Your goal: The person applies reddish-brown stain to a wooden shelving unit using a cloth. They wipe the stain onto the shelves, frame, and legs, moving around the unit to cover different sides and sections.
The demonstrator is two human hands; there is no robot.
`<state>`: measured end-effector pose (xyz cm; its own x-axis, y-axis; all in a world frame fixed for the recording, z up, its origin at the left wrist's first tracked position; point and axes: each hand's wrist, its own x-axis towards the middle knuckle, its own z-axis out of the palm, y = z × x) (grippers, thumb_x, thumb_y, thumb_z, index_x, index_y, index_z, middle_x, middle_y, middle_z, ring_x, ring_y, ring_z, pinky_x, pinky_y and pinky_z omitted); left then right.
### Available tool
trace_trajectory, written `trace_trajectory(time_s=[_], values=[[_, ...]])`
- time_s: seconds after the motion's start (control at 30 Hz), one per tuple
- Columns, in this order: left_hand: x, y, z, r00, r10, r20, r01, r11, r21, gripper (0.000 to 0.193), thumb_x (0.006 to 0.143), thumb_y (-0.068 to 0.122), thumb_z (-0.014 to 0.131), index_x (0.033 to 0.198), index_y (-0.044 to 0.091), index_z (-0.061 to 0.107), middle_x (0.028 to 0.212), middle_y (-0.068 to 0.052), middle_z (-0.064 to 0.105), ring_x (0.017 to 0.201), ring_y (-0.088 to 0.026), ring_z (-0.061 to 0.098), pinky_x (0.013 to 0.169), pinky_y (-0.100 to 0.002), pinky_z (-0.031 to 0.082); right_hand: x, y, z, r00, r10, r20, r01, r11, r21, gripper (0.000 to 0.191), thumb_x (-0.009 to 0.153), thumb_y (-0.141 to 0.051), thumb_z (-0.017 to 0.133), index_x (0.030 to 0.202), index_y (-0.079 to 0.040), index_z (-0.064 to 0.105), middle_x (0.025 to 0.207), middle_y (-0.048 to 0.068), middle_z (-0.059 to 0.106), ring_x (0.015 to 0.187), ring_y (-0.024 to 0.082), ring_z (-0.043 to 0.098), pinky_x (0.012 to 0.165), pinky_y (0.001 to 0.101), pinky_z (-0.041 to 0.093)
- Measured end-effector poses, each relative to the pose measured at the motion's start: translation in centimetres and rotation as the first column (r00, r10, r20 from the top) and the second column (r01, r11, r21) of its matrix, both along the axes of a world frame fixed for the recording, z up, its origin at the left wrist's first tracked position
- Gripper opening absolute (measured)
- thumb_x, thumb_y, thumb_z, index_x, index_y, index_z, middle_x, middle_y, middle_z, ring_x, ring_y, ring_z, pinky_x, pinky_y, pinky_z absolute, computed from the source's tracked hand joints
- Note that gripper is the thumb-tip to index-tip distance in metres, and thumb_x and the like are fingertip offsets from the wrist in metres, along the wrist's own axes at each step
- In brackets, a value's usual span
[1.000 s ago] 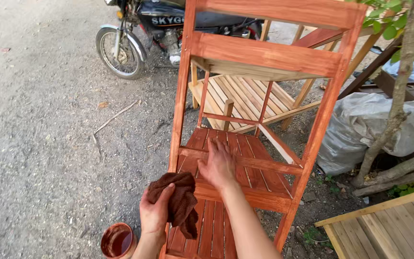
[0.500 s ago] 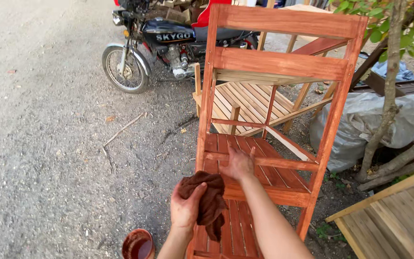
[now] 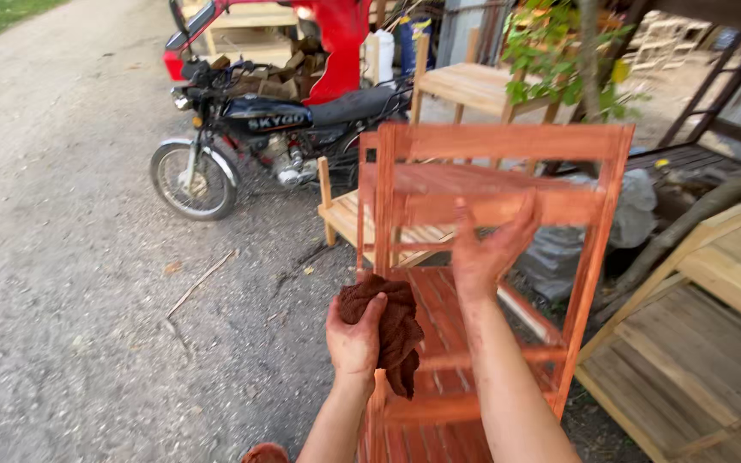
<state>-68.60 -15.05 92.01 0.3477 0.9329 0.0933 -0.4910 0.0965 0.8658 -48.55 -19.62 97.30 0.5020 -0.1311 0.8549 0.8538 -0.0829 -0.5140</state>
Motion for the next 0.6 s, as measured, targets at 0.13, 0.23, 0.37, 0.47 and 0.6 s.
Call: trace_trajectory(time_s=[0.13,0.23,0.37,0.47,0.6], values=[[0.5,-2.7,4.1,0.999,-0.033,-0.036,0.035,0.997,0.072,0.035,0.079,0.013,0.081,0.108,0.001,0.066,0.1,-0.009,0.079,0.087,-0.018,0.074,0.079,-0.03,0.059,-2.4,-2.5,9.3,0.957,-0.166,0.236,0.24,0.914,-0.328,0.075,0.106,-0.059,0.05,0.165,-0.014,0.035,0.173,0.019,0.026,0.161,0.042,0.012,0.124,0.0749,0.005],[-0.7,-6.0,5.5,0.997,0.012,-0.074,0.011,0.951,0.308,0.035,0.078,0.013,0.082,0.11,0.003,0.072,0.108,-0.006,0.081,0.099,-0.014,0.075,0.089,-0.029,0.056,-4.9,-5.4,9.4,0.955,-0.142,0.26,0.235,0.897,-0.374,0.07,0.103,-0.052,0.051,0.164,-0.019,0.038,0.171,0.015,0.03,0.161,0.042,0.016,0.123,0.0738,0.008],[-3.0,-10.9,4.8,0.969,-0.037,-0.245,0.102,0.96,0.26,0.041,0.074,0.019,0.082,0.109,0.002,0.072,0.099,-0.01,0.082,0.09,-0.017,0.078,0.083,-0.032,0.06,-7.5,-8.3,6.6,0.959,-0.145,0.243,0.244,0.856,-0.455,0.068,0.098,-0.044,0.055,0.16,-0.017,0.043,0.165,0.017,0.04,0.155,0.046,0.026,0.12,0.0734,0.013],[-3.2,-12.7,4.7,0.95,0.034,-0.31,0.08,0.934,0.349,0.051,0.071,0.025,0.084,0.113,-0.001,0.069,0.099,-0.012,0.081,0.09,-0.019,0.078,0.083,-0.032,0.059,-9.2,-10.2,5.5,0.957,-0.112,0.268,0.215,0.893,-0.395,0.064,0.1,-0.043,0.055,0.158,-0.017,0.047,0.16,0.017,0.045,0.154,0.045,0.032,0.122,0.0717,0.015],[-4.7,-15.0,4.1,0.922,0.085,-0.378,0.028,0.958,0.284,0.056,0.067,0.028,0.086,0.112,-0.002,0.069,0.099,-0.013,0.081,0.089,-0.021,0.078,0.083,-0.033,0.059,-11.5,-12.4,4.8,0.951,-0.116,0.288,0.234,0.876,-0.421,0.06,0.099,-0.042,0.054,0.152,-0.015,0.051,0.159,0.015,0.047,0.151,0.043,0.037,0.12,0.0715,0.019]])
